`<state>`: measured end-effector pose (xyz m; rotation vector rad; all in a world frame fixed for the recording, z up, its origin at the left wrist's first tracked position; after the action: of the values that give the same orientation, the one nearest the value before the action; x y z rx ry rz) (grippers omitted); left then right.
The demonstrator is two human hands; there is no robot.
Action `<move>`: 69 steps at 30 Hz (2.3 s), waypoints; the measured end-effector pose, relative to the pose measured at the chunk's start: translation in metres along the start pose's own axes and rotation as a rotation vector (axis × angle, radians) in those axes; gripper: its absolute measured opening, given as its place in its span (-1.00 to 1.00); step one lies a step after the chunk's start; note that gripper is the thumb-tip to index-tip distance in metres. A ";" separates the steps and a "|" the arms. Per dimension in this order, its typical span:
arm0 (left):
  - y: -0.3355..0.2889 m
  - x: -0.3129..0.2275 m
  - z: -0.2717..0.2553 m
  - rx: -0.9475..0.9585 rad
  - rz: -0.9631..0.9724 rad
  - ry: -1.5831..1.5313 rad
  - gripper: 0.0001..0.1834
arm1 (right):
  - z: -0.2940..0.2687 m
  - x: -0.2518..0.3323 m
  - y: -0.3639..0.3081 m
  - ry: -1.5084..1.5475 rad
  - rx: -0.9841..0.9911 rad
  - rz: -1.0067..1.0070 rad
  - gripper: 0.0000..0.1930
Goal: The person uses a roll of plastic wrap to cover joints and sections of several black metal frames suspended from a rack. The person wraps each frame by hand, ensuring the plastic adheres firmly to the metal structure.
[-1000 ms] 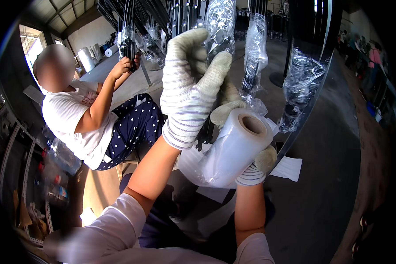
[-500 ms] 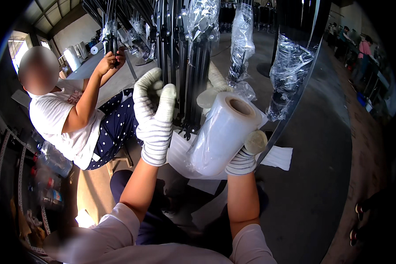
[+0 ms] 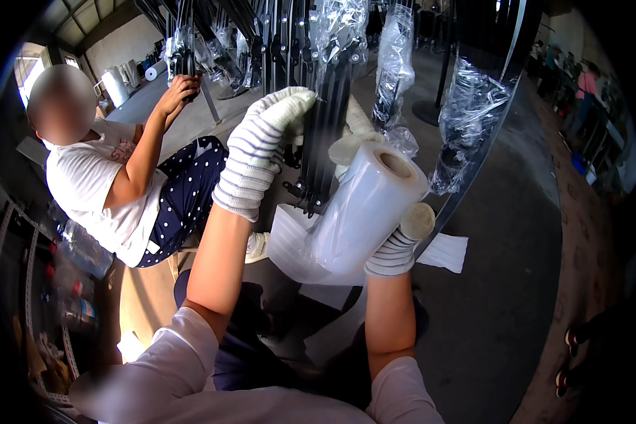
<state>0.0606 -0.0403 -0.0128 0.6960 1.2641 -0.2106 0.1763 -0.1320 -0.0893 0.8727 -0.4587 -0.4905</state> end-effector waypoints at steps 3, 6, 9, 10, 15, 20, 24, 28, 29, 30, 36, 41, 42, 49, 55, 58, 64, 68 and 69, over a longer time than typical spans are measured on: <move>0.013 0.013 -0.005 0.093 -0.009 -0.144 -0.77 | -0.002 0.000 -0.004 -0.012 -0.064 -0.012 -0.37; 0.012 0.018 -0.006 0.167 -0.038 -0.251 -0.81 | -0.009 0.006 -0.001 -0.031 -0.083 0.028 -0.29; 0.011 0.017 -0.006 0.189 -0.034 -0.269 -0.81 | -0.011 0.005 0.001 -0.102 0.017 0.014 -0.28; 0.012 0.017 -0.005 0.194 -0.028 -0.267 -0.81 | -0.010 0.005 0.000 -0.074 0.007 0.005 -0.28; 0.016 0.015 -0.005 0.152 -0.004 -0.209 -0.79 | -0.009 0.006 0.000 0.034 -0.035 -0.007 -0.29; 0.006 0.011 -0.003 0.207 0.023 -0.107 -0.66 | -0.010 0.008 -0.002 0.103 -0.071 0.024 -0.28; -0.029 0.029 0.000 0.091 0.048 -0.097 -0.63 | -0.013 0.009 -0.002 0.149 -0.086 0.052 -0.27; -0.061 0.058 -0.001 0.021 -0.071 -0.020 -0.66 | -0.014 0.004 -0.005 0.195 -0.102 0.090 -0.25; -0.066 0.069 -0.003 -0.027 -0.097 0.010 -0.66 | -0.015 0.003 -0.007 0.211 -0.121 0.103 -0.24; -0.076 0.075 0.003 -0.223 -0.020 -0.046 -0.59 | -0.016 0.001 -0.008 0.228 -0.139 0.118 -0.23; -0.071 0.089 0.003 -0.191 -0.138 -0.051 -0.58 | -0.019 0.002 -0.010 0.141 -0.095 0.075 -0.24; -0.061 0.110 -0.007 -0.034 -0.198 -0.104 -0.59 | -0.018 0.005 -0.008 0.101 -0.060 0.061 -0.24; -0.060 0.114 -0.009 -0.056 -0.191 -0.102 -0.58 | -0.018 0.005 -0.008 0.096 -0.073 0.065 -0.23; -0.063 0.117 -0.009 -0.076 -0.238 -0.026 -0.52 | -0.007 0.008 -0.005 0.044 -0.106 0.044 -0.21; -0.068 0.105 -0.003 -0.157 -0.090 0.123 -0.68 | -0.012 0.011 -0.010 -0.141 -0.234 0.028 -0.19; -0.068 0.103 0.000 -0.183 -0.150 0.055 -0.67 | -0.013 0.012 -0.010 -0.137 -0.241 0.030 -0.19; -0.067 0.113 -0.005 -0.159 -0.058 0.163 -0.62 | -0.013 0.014 -0.012 -0.222 -0.266 0.022 -0.18; -0.070 0.118 -0.007 -0.128 -0.059 0.161 -0.60 | -0.012 0.014 -0.011 -0.249 -0.267 0.023 -0.17; -0.070 0.116 -0.005 -0.124 -0.086 0.116 -0.60 | -0.011 0.014 -0.010 -0.278 -0.282 0.021 -0.16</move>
<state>0.0575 -0.0662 -0.1455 0.5543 1.4072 -0.1630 0.1911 -0.1392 -0.1010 0.5289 -0.6343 -0.6435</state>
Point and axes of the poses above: each hand's wrist, its own y-axis towards the middle knuckle, its own z-axis out of the palm, x = y × z, the point moved 3 cm from there along y, towards the middle knuckle, and after that the axes turned 6 degrees about y, right-handed, at the moved point
